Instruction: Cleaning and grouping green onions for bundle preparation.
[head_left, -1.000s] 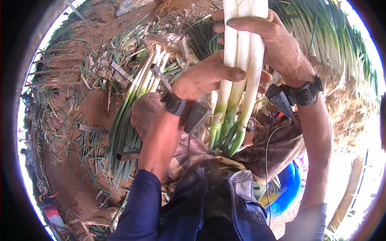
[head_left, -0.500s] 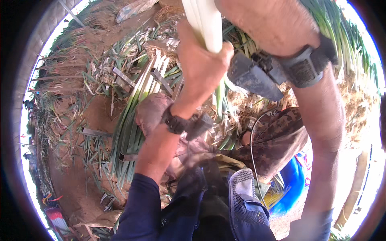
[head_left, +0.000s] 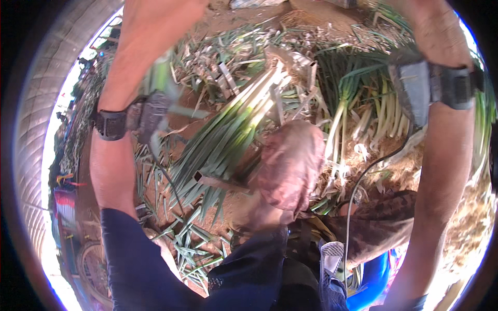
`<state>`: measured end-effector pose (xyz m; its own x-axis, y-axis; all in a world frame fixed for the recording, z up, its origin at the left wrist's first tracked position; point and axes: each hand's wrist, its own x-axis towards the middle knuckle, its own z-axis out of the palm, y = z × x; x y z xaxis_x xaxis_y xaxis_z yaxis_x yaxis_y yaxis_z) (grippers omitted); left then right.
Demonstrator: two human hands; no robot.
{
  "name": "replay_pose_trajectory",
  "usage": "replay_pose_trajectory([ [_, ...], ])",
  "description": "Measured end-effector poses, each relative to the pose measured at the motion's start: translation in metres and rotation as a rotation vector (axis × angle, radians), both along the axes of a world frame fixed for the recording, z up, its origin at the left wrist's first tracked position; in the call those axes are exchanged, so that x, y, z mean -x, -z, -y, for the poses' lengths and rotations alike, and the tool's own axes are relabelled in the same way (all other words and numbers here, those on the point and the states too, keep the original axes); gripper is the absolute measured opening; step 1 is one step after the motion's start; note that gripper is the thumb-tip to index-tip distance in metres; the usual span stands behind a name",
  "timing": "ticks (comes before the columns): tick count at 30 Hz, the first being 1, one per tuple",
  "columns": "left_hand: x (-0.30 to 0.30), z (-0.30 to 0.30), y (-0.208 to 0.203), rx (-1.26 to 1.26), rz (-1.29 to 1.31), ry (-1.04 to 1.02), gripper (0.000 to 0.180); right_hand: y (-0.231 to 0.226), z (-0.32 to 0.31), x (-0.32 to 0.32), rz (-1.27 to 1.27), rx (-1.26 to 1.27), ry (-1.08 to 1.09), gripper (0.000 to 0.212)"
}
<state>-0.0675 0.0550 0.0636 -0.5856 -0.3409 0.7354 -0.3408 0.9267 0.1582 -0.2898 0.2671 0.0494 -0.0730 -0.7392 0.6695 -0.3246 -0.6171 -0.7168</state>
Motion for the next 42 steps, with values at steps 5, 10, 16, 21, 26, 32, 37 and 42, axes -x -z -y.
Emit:
replay_pose_trajectory([
  [5, -0.061, 0.096, 0.063, -0.204, 0.489, -0.465, 0.058, 0.12, 0.069, 0.038, 0.24, -0.487, 0.101, 0.066],
  [10, -0.073, 0.137, 0.167, -0.616, 0.742, -0.432, 0.053, 0.349, 0.053, 0.061, 0.282, -0.594, -0.16, 0.043],
  [16, 0.001, 0.145, 0.306, -0.914, 0.994, -0.249, 0.056, 0.519, 0.099, -0.024, 0.558, -0.875, -0.449, 0.053],
  [21, 0.064, 0.126, 0.365, -0.968, 1.142, -0.319, 0.049, 0.511, 0.174, -0.077, 0.684, -1.097, -0.498, 0.06],
  [26, 0.093, 0.113, 0.467, -0.879, 0.89, -0.172, 0.052, 0.568, 0.184, -0.097, 0.827, -1.012, -0.603, 0.057],
  [32, 0.1, 0.098, 0.531, -0.42, 0.518, -0.089, 0.048, 0.555, 0.166, -0.091, 0.907, -1.017, -0.641, 0.037],
  [37, 0.086, 0.102, 0.565, -0.51, 0.658, -0.054, 0.077, 0.597, 0.159, -0.105, 0.493, -0.897, -0.539, 0.035],
  [42, 0.074, 0.097, 0.545, -0.624, 0.795, 0.045, 0.1, 0.627, 0.166, -0.114, 0.967, -0.825, -0.555, 0.026],
])
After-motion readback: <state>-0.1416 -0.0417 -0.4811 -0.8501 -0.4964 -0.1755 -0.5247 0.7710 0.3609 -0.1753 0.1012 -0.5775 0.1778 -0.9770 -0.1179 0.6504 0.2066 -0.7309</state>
